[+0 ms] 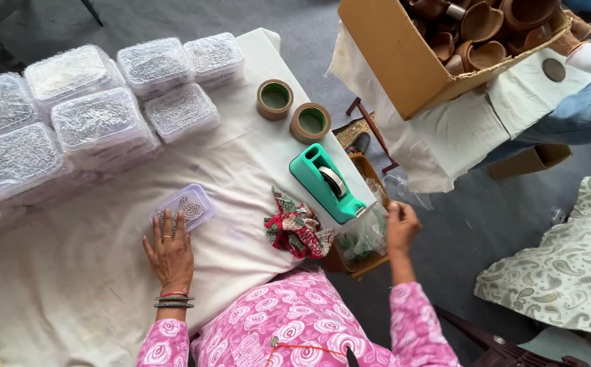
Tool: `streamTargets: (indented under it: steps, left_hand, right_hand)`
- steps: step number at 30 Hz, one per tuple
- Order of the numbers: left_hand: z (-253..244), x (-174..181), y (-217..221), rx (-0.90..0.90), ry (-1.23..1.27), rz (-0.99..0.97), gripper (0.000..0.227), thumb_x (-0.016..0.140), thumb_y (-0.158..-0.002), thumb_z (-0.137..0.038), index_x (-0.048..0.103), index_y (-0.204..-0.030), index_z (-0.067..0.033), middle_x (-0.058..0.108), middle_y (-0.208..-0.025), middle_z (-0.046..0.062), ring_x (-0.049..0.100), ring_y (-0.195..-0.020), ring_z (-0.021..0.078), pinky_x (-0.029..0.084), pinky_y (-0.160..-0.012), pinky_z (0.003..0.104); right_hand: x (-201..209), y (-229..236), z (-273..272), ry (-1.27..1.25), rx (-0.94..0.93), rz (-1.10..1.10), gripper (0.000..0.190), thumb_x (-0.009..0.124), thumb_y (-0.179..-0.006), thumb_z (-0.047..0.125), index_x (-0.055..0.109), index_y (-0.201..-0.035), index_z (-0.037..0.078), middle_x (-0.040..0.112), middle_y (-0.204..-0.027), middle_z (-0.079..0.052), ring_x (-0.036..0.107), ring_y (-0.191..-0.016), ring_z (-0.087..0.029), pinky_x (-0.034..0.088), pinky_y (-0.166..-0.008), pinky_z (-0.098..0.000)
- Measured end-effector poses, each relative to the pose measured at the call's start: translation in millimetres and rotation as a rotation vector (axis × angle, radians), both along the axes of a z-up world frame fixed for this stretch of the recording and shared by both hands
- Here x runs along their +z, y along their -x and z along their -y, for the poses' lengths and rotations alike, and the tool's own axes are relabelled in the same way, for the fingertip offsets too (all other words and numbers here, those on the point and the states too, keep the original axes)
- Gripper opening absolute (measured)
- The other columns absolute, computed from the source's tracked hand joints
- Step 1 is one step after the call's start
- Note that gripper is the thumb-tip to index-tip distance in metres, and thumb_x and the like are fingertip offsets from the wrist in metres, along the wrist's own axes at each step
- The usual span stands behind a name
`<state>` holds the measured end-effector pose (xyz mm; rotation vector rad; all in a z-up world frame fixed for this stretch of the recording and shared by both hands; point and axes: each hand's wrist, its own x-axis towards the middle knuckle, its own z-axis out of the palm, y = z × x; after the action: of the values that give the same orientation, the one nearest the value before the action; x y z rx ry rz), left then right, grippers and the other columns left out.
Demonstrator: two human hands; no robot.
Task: The person wipes small decorative items with a cloth, places them into a clear plastic container, closes the lid, and wraps the container in bubble wrap. They then secure the bubble wrap with tape.
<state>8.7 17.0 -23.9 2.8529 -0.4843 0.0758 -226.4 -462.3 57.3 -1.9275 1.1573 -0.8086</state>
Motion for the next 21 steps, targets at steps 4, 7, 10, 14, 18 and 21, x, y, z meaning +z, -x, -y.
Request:
streamTargets:
  steps: [4,7,10,14,18,21]
  left_hand:
    - [6.4,7.5,5.8,0.026,0.008,-0.018,0.069,0.058,-0.1,-0.032,0.031,-0.164,-0.037,0.023,-0.175,-0.004,0.021,-0.161,0.0248,0.02,-0.126,0.062]
    - [8.6,12.1,8.0,0.056,0.019,-0.051,0.073,0.059,-0.097,-0.034,0.028,-0.164,-0.0355,0.019,-0.175,-0.003,0.019,-0.161,0.026,0.021,-0.124,0.065]
    - [7.2,16.1,7.4,0.063,-0.024,-0.085,0.076,0.061,-0.095,-0.036,0.025,-0.163,-0.0351,0.015,-0.174,-0.003,0.016,-0.16,0.0261,0.021,-0.123,0.065]
    - [6.0,24.1,5.9,0.046,-0.052,-0.145,0.08,0.063,-0.094,-0.036,0.022,-0.162,-0.0376,0.011,-0.174,-0.006,0.012,-0.16,0.0239,0.021,-0.123,0.064]
    - [7.6,27.4,7.0,0.037,-0.085,-0.167,0.083,0.064,-0.093,-0.036,0.02,-0.163,-0.0379,0.009,-0.174,-0.007,0.011,-0.16,0.0225,0.022,-0.124,0.062]
    - [8.0,22.0,8.9,0.026,-0.074,-0.126,0.087,0.065,-0.091,-0.035,0.019,-0.166,-0.0359,0.008,-0.176,-0.004,0.01,-0.161,0.0246,0.022,-0.124,0.063]
  right_hand:
    - [-133.6,62.7,83.7,-0.043,0.046,-0.285,0.019,0.075,-0.094,0.02,0.077,-0.106,0.006,0.077,-0.089,-0.01,0.074,-0.08,-0.02,0.059,-0.075,-0.035]
    - [-154.9,55.8,66.6,0.095,0.217,-0.537,0.042,0.084,-0.08,0.029,0.077,-0.115,0.008,0.076,-0.101,-0.013,0.071,-0.1,-0.027,0.056,-0.091,-0.0432]
    - [-131.5,26.6,31.6,0.263,0.167,-0.697,0.065,0.09,-0.067,0.029,0.071,-0.125,0.007,0.068,-0.121,-0.017,0.057,-0.12,-0.037,0.046,-0.098,-0.0596]
    - [-188.2,38.9,69.1,0.101,-0.027,-0.839,0.051,0.081,-0.076,0.022,0.069,-0.123,0.005,0.063,-0.13,-0.024,0.055,-0.124,-0.044,0.044,-0.097,-0.0589]
    - [-204.4,59.5,113.0,0.197,0.092,-0.696,0.024,0.065,-0.098,0.023,0.077,-0.107,0.004,0.073,-0.112,-0.024,0.07,-0.109,-0.043,0.053,-0.1,-0.0487]
    - [-158.2,62.5,123.1,0.351,0.153,-0.501,0.019,0.066,-0.096,0.017,0.074,-0.1,0.0,0.071,-0.101,-0.025,0.069,-0.092,-0.044,0.054,-0.085,-0.0499]
